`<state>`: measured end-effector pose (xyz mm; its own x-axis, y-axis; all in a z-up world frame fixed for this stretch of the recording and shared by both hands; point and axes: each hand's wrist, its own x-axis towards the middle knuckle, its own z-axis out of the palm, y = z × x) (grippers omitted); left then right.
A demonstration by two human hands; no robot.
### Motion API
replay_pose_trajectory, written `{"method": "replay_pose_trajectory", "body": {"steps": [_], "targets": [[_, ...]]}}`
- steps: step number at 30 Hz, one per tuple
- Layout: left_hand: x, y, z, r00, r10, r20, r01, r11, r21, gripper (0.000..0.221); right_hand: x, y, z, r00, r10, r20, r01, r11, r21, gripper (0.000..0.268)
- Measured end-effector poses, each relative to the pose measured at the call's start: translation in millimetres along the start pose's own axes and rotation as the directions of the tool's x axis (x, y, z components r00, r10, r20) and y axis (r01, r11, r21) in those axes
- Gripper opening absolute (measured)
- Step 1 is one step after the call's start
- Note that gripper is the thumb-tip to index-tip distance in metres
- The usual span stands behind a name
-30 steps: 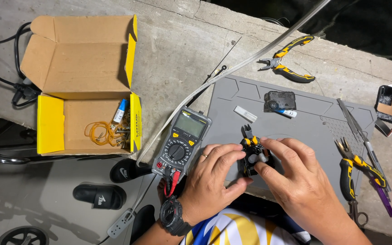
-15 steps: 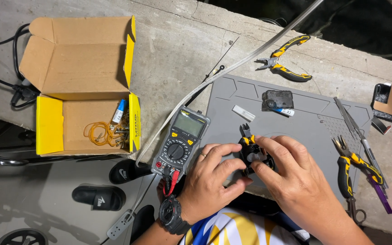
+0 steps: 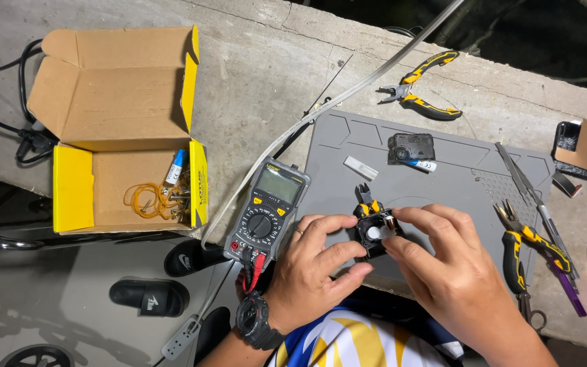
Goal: Connecting thin wires to a small electronic component on a repair bench using hands and pliers.
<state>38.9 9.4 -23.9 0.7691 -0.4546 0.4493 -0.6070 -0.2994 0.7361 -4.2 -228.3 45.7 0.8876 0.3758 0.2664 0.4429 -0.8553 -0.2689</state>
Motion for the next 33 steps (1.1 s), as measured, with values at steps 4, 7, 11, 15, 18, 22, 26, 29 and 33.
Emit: {"method": "replay_pose_trajectory", "body": {"steps": [4,7,11,15,18,22,26,29,33], "targets": [[-1,-1,0,1.000,0.012,0.002,-0.012,1.000,0.004,0.025,-11,4,7,0.995,0.076,-0.059,-0.069,0.992,0.109,0.014],[-2,-1,-1,1.000,0.011,0.011,-0.011,1.000,0.001,0.026,-20,0,13,0.984,0.124,-0.128,-0.102,0.981,0.164,0.014],[-4,-2,1,0.999,0.044,0.014,-0.044,0.999,-0.004,0.025,-30,-7,22,0.977,0.158,-0.146,-0.126,0.970,0.207,0.016],[-4,-3,2,0.997,0.075,0.009,-0.074,0.997,-0.013,0.027,-39,-7,33,0.976,0.148,-0.157,-0.113,0.971,0.210,0.016],[-4,-1,2,0.998,0.056,0.033,-0.055,0.998,-0.015,0.024,-40,-10,37,0.967,0.190,-0.169,-0.148,0.962,0.231,0.017],[-2,0,4,0.999,0.048,0.023,-0.048,0.999,0.006,0.017,-42,-9,40,0.969,0.188,-0.162,-0.142,0.955,0.259,0.018],[-1,1,4,0.999,0.042,0.025,-0.042,0.999,0.006,0.013,-47,-7,42,0.976,0.176,-0.125,-0.139,0.955,0.260,0.031],[-1,2,3,0.999,0.039,0.021,-0.039,0.999,0.008,0.014,-47,-6,43,0.978,0.160,-0.137,-0.122,0.960,0.251,0.029],[-5,-3,6,0.998,0.053,0.025,-0.053,0.998,0.022,0.029,-45,-7,41,0.980,0.155,-0.123,-0.123,0.965,0.233,0.029]]}}
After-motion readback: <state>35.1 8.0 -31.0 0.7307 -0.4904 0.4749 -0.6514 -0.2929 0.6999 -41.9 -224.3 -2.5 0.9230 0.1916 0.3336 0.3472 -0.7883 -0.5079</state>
